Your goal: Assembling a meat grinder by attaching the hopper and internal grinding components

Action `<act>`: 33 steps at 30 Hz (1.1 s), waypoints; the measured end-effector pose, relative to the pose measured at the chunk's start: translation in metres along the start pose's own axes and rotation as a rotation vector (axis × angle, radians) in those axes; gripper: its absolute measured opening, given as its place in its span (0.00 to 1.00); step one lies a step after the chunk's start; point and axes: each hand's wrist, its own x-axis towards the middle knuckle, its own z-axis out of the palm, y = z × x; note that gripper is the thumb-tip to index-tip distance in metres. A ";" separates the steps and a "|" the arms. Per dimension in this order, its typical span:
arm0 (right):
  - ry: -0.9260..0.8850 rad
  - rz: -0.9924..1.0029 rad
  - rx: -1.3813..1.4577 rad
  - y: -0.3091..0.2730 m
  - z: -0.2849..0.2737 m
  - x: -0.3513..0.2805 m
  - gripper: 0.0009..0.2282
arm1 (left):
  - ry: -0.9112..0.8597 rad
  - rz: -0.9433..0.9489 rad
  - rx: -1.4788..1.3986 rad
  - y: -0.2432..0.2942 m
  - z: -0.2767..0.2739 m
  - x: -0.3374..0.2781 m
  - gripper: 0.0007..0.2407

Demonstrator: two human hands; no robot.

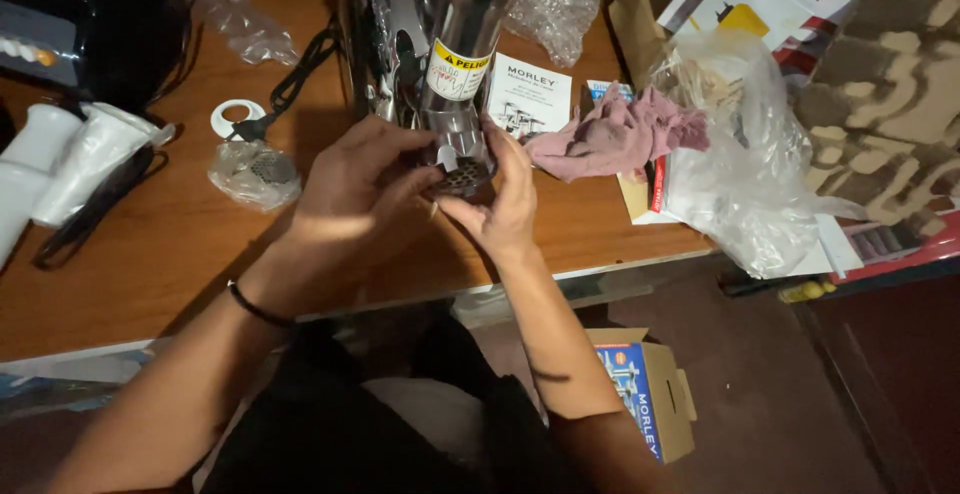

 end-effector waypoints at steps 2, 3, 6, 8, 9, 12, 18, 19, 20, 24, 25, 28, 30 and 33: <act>-0.006 -0.004 -0.028 -0.007 -0.001 0.006 0.40 | 0.044 0.066 0.057 -0.008 0.004 -0.003 0.14; -0.003 -0.012 -0.028 -0.004 -0.005 0.011 0.40 | 0.049 0.073 0.059 -0.013 0.008 -0.007 0.14; -0.150 -0.183 -0.090 0.006 -0.014 0.029 0.35 | 0.115 0.040 0.044 -0.023 0.017 -0.015 0.14; -0.306 -0.294 -0.188 0.013 -0.023 0.044 0.36 | 0.156 -0.040 0.036 -0.024 0.021 -0.019 0.17; -0.306 -0.295 -0.188 0.009 -0.023 0.057 0.36 | 0.157 -0.039 0.036 -0.022 0.020 -0.017 0.17; -0.312 -0.546 -0.243 0.006 -0.019 0.077 0.30 | 0.140 -0.068 -0.042 -0.019 0.019 -0.015 0.15; -0.261 -0.335 -0.156 0.004 -0.008 0.055 0.35 | 0.148 -0.122 -0.072 -0.019 0.021 -0.018 0.13; -0.225 -0.290 -0.126 0.006 -0.006 0.051 0.34 | 0.166 -0.138 -0.105 -0.018 0.022 -0.018 0.14; -0.188 -0.242 -0.100 0.007 -0.005 0.047 0.33 | 0.180 -0.153 -0.140 -0.018 0.023 -0.018 0.15; -0.059 -0.141 -0.061 -0.018 0.013 0.042 0.27 | 0.158 -0.152 -0.062 -0.020 0.020 -0.019 0.15; -0.016 -0.048 0.018 -0.024 0.016 0.038 0.31 | 0.139 -0.139 -0.047 -0.017 0.017 -0.019 0.15; 0.017 -0.007 0.040 -0.021 0.020 0.036 0.35 | 0.109 -0.125 -0.048 -0.016 0.013 -0.016 0.14; 0.008 -0.054 -0.016 -0.026 0.009 0.040 0.32 | 0.096 -0.127 -0.064 -0.012 0.011 -0.016 0.14; -0.148 0.047 0.180 -0.037 -0.015 0.049 0.50 | 0.098 -0.148 -0.090 0.003 0.005 -0.013 0.15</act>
